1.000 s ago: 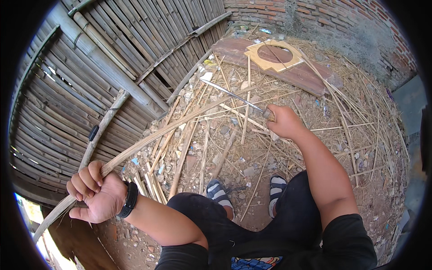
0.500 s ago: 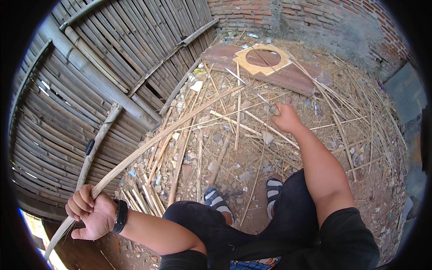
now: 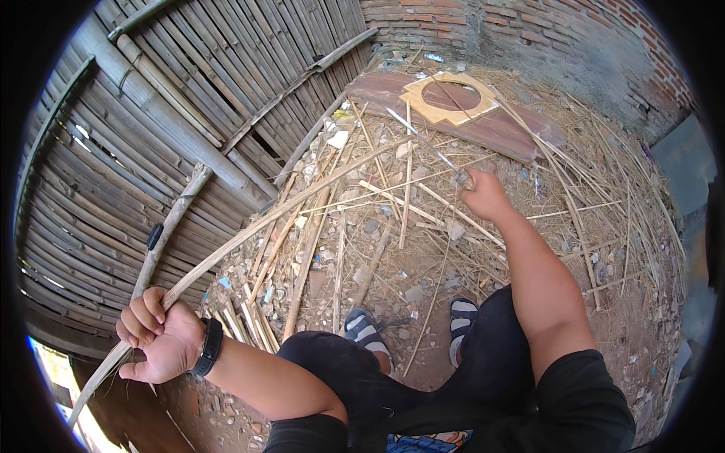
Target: The person splits bamboo strips into thinner pieces using a machete. They hold the bamboo with one hand and repeatedly strike it with the machete to separate the layers, then gather the resulting strips.
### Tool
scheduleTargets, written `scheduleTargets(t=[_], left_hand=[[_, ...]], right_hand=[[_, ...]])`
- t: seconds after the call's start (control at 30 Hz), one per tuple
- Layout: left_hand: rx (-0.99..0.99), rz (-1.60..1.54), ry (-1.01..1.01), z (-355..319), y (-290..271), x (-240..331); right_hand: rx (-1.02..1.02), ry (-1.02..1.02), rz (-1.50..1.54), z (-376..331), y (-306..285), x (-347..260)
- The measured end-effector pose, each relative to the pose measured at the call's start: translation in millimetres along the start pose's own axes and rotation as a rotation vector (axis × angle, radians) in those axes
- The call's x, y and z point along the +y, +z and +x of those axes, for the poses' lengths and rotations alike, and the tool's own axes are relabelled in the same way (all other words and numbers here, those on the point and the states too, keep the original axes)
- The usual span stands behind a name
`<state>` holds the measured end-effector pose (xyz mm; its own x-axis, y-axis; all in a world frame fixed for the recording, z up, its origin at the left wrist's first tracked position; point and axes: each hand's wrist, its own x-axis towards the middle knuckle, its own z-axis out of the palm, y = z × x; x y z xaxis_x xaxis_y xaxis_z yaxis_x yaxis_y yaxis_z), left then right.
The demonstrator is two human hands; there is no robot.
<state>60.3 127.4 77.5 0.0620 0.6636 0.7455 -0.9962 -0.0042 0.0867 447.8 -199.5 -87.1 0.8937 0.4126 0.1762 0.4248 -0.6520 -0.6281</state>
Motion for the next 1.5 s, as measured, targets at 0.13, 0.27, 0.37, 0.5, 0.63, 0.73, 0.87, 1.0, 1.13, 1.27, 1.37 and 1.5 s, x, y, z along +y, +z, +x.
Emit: scheduleTargets(t=[0.13, 0.27, 0.37, 0.5, 0.63, 0.73, 0.87, 1.0, 1.13, 1.27, 1.37, 1.5], left_hand=[[0.038, 0.013, 0.012, -1.2, -7.3, -12.2], [0.151, 0.050, 0.027, -5.9, -4.6, -26.7], [0.214, 0.097, 0.017, -10.4, 2.1, -35.7], [0.145, 0.070, 0.011, -9.6, 0.2, -34.3], [0.088, 0.038, 0.008, -7.2, -0.9, -30.5], [0.091, 0.036, -0.005, -8.4, -5.8, -28.3], [0.145, 0.026, -0.059, -5.9, -17.5, -25.5], [0.166, 0.044, -0.082, -0.8, -27.7, -23.1], [0.159, 0.085, -0.105, 2.3, -35.9, -24.5], [0.169, 0.056, -0.206, 1.8, -34.3, -30.5], [0.129, -0.036, -0.284, -1.2, -32.3, -36.8], [0.102, 0.032, -0.216, -4.0, -24.2, -46.1]], right_hand=[[-0.111, -0.090, 0.151, -10.0, -10.1, -12.0], [-0.292, -0.302, 0.160, -41.4, -8.0, -80.9], [-0.333, -0.467, 0.011, -53.6, -9.9, -98.0], [-0.245, -0.454, -0.051, -37.4, -3.0, -74.6], [-0.170, -0.315, -0.098, -33.5, -10.2, -65.9], [-0.211, -0.479, -0.062, -47.5, -5.8, -81.0], [-0.255, -0.574, -0.120, -54.9, -4.4, -94.7], [-0.064, -0.523, -0.075, -36.9, -4.4, -70.3], [-0.025, -0.449, -0.117, -41.6, -8.3, -73.2], [-0.014, -0.600, -0.087, -61.0, -6.6, -102.7], [-0.049, -0.545, -0.008, -46.6, -4.9, -83.0], [-0.086, -0.388, -0.042, -30.2, -11.0, -62.4]])
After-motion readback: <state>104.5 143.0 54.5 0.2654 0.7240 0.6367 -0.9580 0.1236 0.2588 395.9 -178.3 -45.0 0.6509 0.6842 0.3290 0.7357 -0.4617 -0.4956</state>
